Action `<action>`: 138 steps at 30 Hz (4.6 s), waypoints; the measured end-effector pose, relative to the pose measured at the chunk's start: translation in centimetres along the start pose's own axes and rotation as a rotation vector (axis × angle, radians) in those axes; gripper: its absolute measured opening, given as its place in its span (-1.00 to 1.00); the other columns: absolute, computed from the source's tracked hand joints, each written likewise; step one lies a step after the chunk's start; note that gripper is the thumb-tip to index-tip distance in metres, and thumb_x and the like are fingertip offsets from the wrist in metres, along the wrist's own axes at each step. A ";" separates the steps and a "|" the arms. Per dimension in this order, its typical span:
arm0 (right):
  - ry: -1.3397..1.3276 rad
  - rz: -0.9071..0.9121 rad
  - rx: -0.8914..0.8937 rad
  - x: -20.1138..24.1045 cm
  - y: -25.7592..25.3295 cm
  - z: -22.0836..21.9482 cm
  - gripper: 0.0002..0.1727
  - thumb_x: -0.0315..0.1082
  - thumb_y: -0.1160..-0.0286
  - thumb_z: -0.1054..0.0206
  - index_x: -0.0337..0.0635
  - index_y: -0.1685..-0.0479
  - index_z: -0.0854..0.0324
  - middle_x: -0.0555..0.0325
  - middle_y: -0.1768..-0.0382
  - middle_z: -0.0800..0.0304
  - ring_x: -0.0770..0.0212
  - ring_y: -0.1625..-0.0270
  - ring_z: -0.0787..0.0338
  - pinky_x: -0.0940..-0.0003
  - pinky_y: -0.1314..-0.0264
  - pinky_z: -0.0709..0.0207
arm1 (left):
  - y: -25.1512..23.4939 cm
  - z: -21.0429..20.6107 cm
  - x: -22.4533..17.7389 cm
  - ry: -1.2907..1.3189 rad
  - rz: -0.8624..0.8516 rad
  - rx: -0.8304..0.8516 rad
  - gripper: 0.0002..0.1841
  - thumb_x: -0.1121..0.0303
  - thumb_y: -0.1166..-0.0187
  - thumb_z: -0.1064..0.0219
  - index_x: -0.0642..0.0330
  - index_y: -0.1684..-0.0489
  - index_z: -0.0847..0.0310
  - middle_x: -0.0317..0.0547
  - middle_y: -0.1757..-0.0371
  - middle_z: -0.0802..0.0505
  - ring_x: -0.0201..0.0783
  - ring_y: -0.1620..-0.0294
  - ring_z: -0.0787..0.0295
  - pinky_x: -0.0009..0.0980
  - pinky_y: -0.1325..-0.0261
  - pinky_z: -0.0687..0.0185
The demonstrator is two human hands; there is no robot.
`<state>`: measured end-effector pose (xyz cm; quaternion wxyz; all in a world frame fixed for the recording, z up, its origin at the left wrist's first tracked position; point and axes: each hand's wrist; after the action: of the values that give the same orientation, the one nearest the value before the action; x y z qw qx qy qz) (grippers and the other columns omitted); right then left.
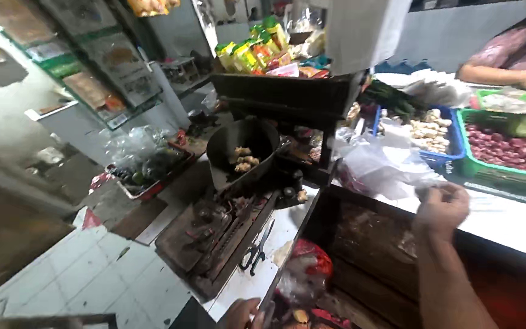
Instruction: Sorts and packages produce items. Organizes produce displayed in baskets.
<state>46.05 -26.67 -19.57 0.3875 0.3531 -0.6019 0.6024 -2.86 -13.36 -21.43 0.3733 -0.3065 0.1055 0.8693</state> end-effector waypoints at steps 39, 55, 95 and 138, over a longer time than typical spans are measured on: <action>0.169 0.466 0.879 9.4 19.1 -9.6 -0.47 0.06 -0.47 -0.46 -0.25 -0.13 -0.72 -0.23 -0.11 -0.76 -0.19 -0.21 -0.76 -0.19 -0.26 -0.67 | -4.5 0.3 0.1 1.102 0.097 -0.440 -0.87 0.35 -0.54 -0.48 0.16 0.39 -0.74 -0.22 0.49 -0.79 -0.41 0.51 -0.69 -0.45 0.37 -0.70; -0.470 0.008 1.461 11.1 25.6 -9.6 -0.82 -0.32 -0.65 -0.35 -0.27 0.07 -0.76 0.16 0.22 -0.85 0.37 0.23 -0.82 0.40 0.11 -0.77 | -6.4 0.8 1.4 1.041 0.133 -0.137 -0.74 0.27 -0.50 -0.53 0.17 0.45 -0.58 -0.23 0.58 -0.70 -0.41 0.63 -0.57 -0.48 0.54 -0.55; -0.591 -0.023 1.676 11.7 19.8 -8.5 -0.72 -0.39 -0.75 -0.05 -0.20 -0.01 -0.72 0.20 0.18 -0.84 0.39 0.22 -0.80 0.39 0.11 -0.75 | -7.3 3.5 -0.8 0.034 -0.176 -0.257 -0.66 0.31 -0.51 -0.42 0.19 -0.20 -0.65 -0.07 0.05 -0.81 -0.23 0.11 -0.78 -0.26 0.00 -0.77; 0.696 0.633 1.395 22.0 7.7 -29.4 -0.19 0.27 -0.34 -0.49 0.37 -0.68 -0.43 0.03 -0.38 -0.73 -0.10 -0.30 -0.79 -0.38 -0.31 -0.61 | -4.8 4.2 2.7 -0.018 0.064 0.000 -0.59 0.32 -0.58 -0.22 -0.12 -0.37 -0.74 -0.20 -0.39 -0.78 -0.28 -0.27 -0.79 -0.20 -0.28 -0.76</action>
<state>30.53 3.77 -4.18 0.0566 0.1203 -0.0086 0.9911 -2.76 -6.68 -19.59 0.3462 -0.2950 0.1118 0.8835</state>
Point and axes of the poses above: each hand's wrist, its own y-axis away from the middle knuckle, its own z-axis out of the back of the hand, x = y × z
